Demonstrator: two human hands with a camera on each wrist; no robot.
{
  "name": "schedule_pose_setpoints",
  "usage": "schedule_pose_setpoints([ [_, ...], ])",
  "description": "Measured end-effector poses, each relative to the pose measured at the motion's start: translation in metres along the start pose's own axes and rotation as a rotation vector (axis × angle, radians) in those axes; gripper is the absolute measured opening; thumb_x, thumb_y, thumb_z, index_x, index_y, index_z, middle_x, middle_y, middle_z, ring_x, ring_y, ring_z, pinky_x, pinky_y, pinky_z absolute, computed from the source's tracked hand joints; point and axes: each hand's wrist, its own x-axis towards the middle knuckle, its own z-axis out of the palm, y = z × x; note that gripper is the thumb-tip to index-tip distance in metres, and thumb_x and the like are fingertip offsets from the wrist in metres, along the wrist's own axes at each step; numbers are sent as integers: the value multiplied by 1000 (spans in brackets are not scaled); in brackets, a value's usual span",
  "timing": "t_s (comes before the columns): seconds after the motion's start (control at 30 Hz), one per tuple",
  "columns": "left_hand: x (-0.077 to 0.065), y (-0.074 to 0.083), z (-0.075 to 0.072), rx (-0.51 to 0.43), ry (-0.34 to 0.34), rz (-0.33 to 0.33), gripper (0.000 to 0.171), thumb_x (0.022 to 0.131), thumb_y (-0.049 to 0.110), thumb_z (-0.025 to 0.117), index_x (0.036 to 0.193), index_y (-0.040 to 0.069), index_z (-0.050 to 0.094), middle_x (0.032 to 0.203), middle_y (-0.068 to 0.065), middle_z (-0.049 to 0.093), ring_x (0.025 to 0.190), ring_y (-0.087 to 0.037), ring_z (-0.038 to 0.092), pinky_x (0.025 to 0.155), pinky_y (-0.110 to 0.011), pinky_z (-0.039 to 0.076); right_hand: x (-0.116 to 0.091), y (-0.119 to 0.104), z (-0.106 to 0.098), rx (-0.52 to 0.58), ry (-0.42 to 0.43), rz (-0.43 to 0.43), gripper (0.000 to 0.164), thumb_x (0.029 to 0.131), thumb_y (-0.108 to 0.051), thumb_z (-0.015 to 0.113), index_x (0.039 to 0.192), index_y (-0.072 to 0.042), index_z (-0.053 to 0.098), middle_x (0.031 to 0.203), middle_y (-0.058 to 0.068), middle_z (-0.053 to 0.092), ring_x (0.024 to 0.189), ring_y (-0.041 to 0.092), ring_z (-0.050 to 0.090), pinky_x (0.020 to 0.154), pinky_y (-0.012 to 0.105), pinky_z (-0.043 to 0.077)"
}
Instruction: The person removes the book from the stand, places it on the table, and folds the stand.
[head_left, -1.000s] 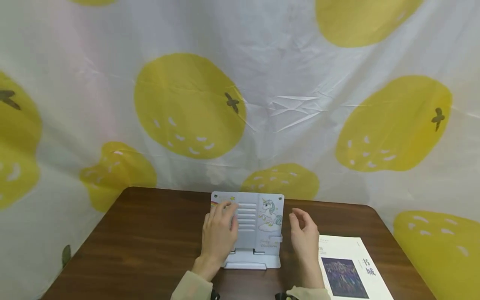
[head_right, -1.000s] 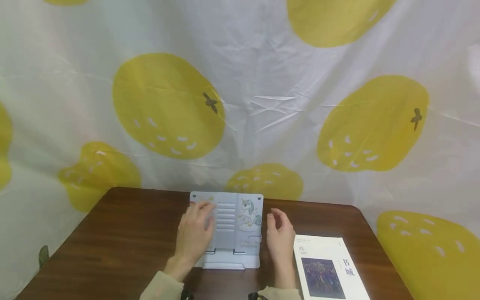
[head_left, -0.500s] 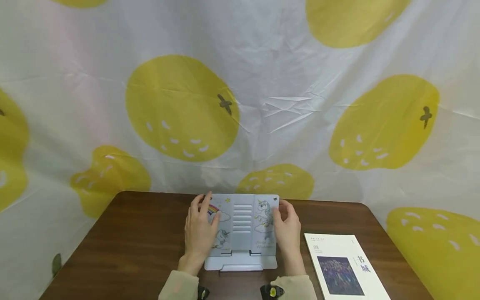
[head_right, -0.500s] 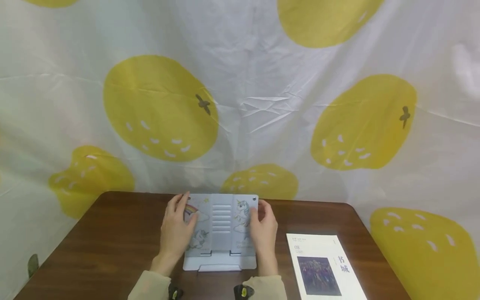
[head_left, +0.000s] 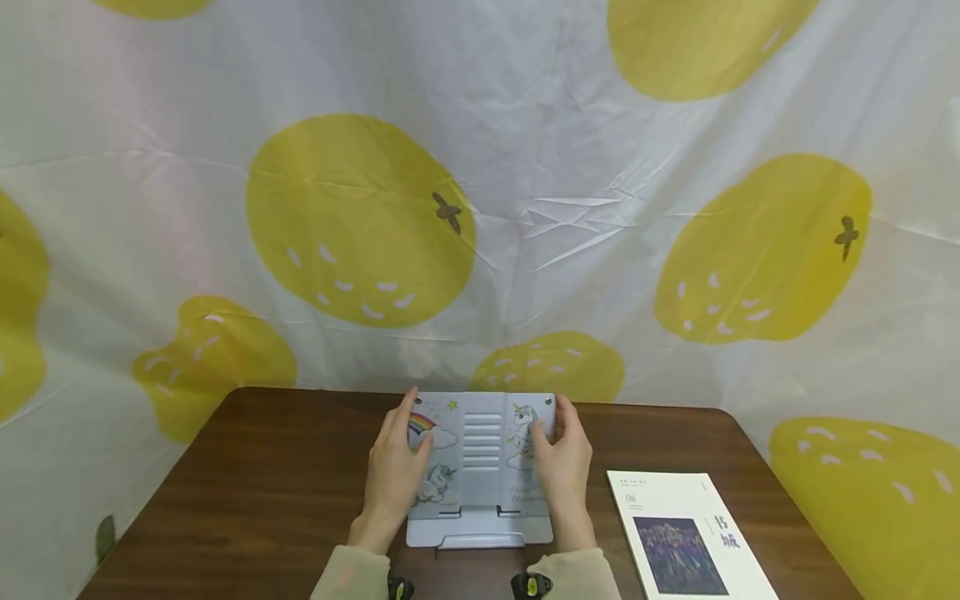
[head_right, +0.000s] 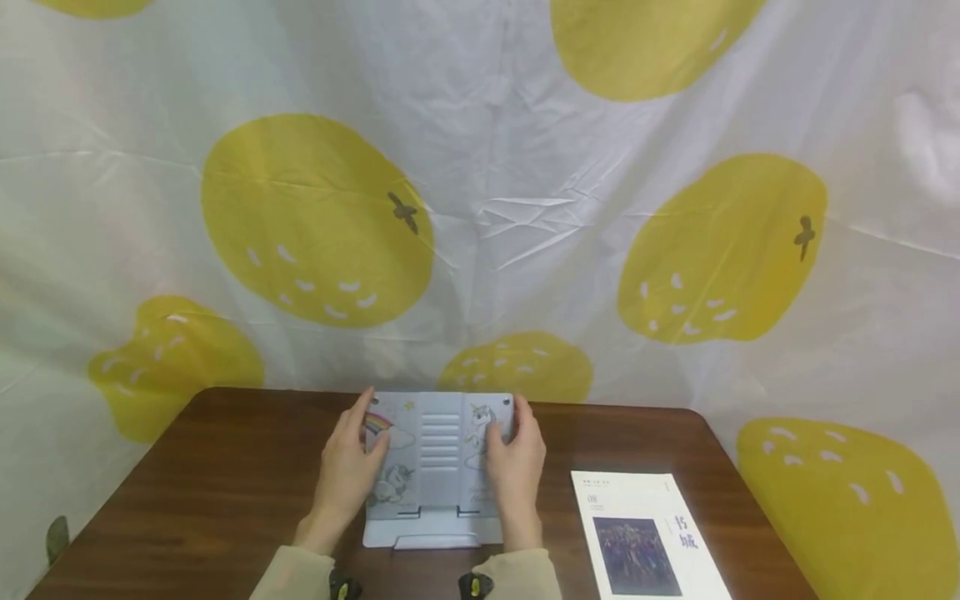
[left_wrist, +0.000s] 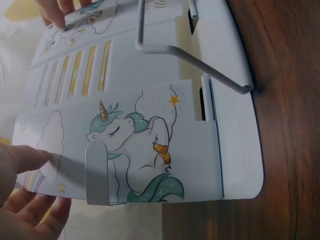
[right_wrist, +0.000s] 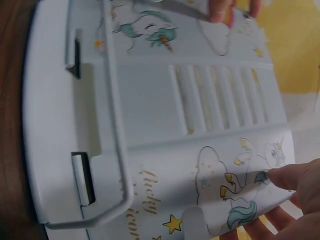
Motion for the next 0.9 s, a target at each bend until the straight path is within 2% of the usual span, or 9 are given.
schedule_pose_setpoints([
  [0.2, 3, 1, -3, 26, 9, 34, 72, 81, -1, 77, 145, 9, 45, 121, -16, 60, 87, -34, 65, 69, -48, 54, 4, -5, 1, -91, 14, -76, 57, 81, -4, 74, 135, -5, 57, 105, 19, 64, 92, 32, 61, 80, 48, 49],
  [0.3, 2, 1, -4, 34, 10, 42, 73, 80, -2, 78, 145, 9, 46, 120, -16, 60, 88, -34, 65, 69, -47, 55, 7, -8, 1, -128, -10, -83, 59, 81, -5, 74, 136, -5, 56, 96, 17, 61, 82, 31, 56, 74, 45, 46],
  [0.43, 2, 1, -6, 35, 15, 61, 73, 79, -3, 78, 144, 8, 47, 117, -15, 62, 81, -29, 65, 64, -42, 54, 13, -10, 1, -154, -52, -78, 58, 83, -6, 73, 138, -6, 54, 90, 14, 56, 77, 28, 51, 68, 42, 43],
  [0.63, 1, 5, -11, 50, 27, 75, 71, 79, -4, 77, 142, 7, 47, 106, -14, 63, 73, -23, 62, 60, -39, 52, 28, -12, 5, -163, -134, -92, 57, 85, -6, 71, 139, -7, 52, 99, 17, 59, 87, 30, 55, 75, 46, 47],
  [0.8, -5, 5, -17, 64, -8, 71, 71, 80, -5, 76, 142, 5, 45, 109, -15, 61, 78, -30, 65, 65, -45, 54, 35, -12, 10, -165, -195, -86, 59, 85, -3, 72, 140, -6, 51, 113, 21, 62, 98, 34, 58, 83, 49, 48],
  [0.9, -8, 5, -18, 73, -19, 88, 71, 79, -6, 77, 142, 4, 44, 110, -16, 61, 79, -34, 65, 67, -48, 55, 39, -9, 12, -166, -210, -105, 60, 84, 0, 71, 140, -7, 52, 115, 21, 63, 95, 33, 61, 83, 47, 50],
])
